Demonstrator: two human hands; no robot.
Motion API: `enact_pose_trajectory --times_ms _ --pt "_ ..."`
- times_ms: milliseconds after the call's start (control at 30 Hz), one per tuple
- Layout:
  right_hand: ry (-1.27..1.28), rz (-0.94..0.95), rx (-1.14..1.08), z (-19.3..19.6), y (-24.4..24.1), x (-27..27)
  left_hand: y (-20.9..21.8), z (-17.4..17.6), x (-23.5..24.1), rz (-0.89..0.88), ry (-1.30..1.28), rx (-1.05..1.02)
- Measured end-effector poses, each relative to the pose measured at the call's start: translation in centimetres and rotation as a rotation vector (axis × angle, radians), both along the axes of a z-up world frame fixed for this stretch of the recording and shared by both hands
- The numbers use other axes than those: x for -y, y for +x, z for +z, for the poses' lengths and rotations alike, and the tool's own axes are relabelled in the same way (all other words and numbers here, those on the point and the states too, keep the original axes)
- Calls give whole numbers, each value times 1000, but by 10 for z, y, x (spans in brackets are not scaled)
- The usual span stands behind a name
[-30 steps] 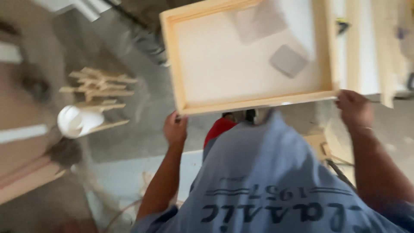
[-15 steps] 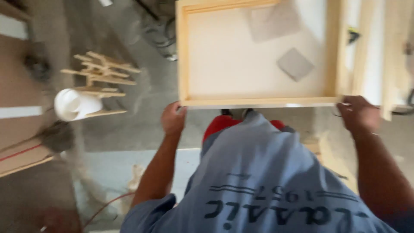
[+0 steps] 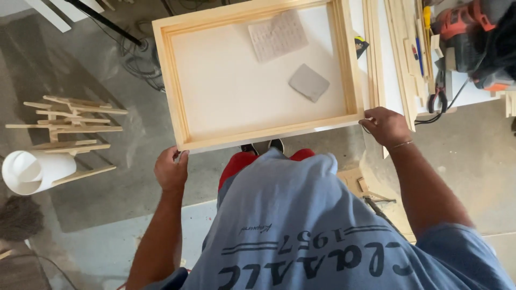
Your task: Assembling a wooden frame by applying glue to thin strips and securing them to a panel with a pneumatic nail gun.
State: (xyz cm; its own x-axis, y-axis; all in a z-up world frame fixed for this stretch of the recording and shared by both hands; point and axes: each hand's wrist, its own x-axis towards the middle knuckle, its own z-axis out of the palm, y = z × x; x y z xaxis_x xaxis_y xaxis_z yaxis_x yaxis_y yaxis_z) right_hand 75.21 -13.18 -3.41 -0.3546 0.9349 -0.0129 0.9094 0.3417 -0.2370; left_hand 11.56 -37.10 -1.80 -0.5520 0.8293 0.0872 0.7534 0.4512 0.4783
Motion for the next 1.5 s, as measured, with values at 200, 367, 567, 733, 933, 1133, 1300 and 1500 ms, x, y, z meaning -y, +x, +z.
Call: enact_pose_trajectory --times_ms 200,367,567,733,933,1133,1300,1500 --pt "97 52 16 -23 14 -5 -1 -1 -2 1 4 48" --pt "227 62 120 -15 9 1 0 3 -3 -23 25 55" --pt "-52 43 209 -2 0 0 -7 -7 -2 -35 -32 58" --pt "2 115 113 6 1 3 -2 3 -5 -1 -154 111" --pt "-509 -441 -89 102 -59 -2 -8 8 1 164 -57 287" --pt "-182 -449 -421 104 -93 -34 -44 6 -76 31 157 80" --pt "18 -294 -404 67 -130 -131 -83 20 -219 -277 314 -213" --pt "260 -127 26 38 -169 -248 -120 2 -346 -441 116 -370"
